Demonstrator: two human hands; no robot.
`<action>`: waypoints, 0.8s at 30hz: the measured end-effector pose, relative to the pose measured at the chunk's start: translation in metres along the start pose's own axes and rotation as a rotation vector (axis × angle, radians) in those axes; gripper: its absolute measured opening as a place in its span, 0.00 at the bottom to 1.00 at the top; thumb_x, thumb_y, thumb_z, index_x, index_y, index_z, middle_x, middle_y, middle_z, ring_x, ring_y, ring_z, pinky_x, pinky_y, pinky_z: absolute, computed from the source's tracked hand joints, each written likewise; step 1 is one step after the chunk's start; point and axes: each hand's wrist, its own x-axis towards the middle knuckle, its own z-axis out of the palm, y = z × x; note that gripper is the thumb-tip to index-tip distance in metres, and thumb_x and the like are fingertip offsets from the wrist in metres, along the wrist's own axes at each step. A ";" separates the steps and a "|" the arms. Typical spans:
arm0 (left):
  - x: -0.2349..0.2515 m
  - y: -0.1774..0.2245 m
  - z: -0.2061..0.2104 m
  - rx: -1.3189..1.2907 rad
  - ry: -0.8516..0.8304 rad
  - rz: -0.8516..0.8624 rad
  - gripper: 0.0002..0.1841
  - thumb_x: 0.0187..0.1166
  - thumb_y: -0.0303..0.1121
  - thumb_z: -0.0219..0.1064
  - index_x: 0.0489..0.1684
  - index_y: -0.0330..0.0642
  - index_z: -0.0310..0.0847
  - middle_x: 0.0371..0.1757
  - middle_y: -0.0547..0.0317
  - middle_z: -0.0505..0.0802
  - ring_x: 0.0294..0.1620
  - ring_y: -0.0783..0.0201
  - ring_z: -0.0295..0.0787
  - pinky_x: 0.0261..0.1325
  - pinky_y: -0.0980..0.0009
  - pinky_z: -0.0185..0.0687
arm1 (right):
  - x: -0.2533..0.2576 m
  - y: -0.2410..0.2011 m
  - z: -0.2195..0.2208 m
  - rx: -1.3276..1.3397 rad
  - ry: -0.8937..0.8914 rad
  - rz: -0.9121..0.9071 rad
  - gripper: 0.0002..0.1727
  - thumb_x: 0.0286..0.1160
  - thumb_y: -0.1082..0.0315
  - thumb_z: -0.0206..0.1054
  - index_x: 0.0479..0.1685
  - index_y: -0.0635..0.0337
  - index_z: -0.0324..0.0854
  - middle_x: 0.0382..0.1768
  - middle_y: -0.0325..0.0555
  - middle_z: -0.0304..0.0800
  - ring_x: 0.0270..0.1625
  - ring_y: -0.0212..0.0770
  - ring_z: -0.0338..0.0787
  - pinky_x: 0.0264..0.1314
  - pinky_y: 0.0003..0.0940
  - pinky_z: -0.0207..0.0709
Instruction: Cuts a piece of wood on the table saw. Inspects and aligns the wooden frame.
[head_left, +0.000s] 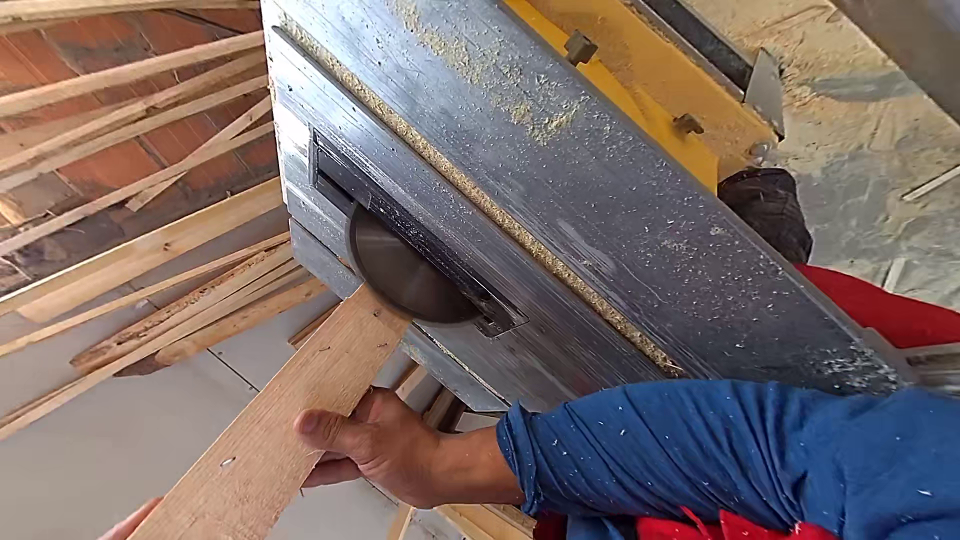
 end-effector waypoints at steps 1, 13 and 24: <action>-0.003 0.003 0.006 -0.025 0.016 -0.012 0.19 0.83 0.35 0.57 0.63 0.27 0.74 0.52 0.62 0.91 0.46 0.76 0.92 0.48 0.76 0.90 | -0.001 -0.001 0.001 -0.023 -0.015 0.006 0.19 0.85 0.73 0.63 0.70 0.72 0.67 0.52 0.55 0.91 0.53 0.45 0.96 0.55 0.42 0.93; -0.015 0.022 0.056 -0.083 0.046 0.023 0.23 0.85 0.43 0.61 0.68 0.32 0.75 0.59 0.47 0.90 0.53 0.55 0.93 0.45 0.58 0.94 | 0.000 -0.016 -0.018 -0.097 -0.109 0.007 0.17 0.88 0.69 0.61 0.67 0.71 0.70 0.51 0.55 0.93 0.53 0.47 0.97 0.55 0.45 0.94; -0.011 0.019 0.068 -0.106 0.068 0.051 0.21 0.84 0.42 0.61 0.63 0.31 0.77 0.57 0.49 0.92 0.52 0.58 0.93 0.47 0.62 0.93 | 0.000 -0.015 -0.022 -0.095 -0.091 -0.022 0.16 0.87 0.70 0.62 0.65 0.71 0.71 0.49 0.53 0.94 0.52 0.47 0.97 0.54 0.45 0.94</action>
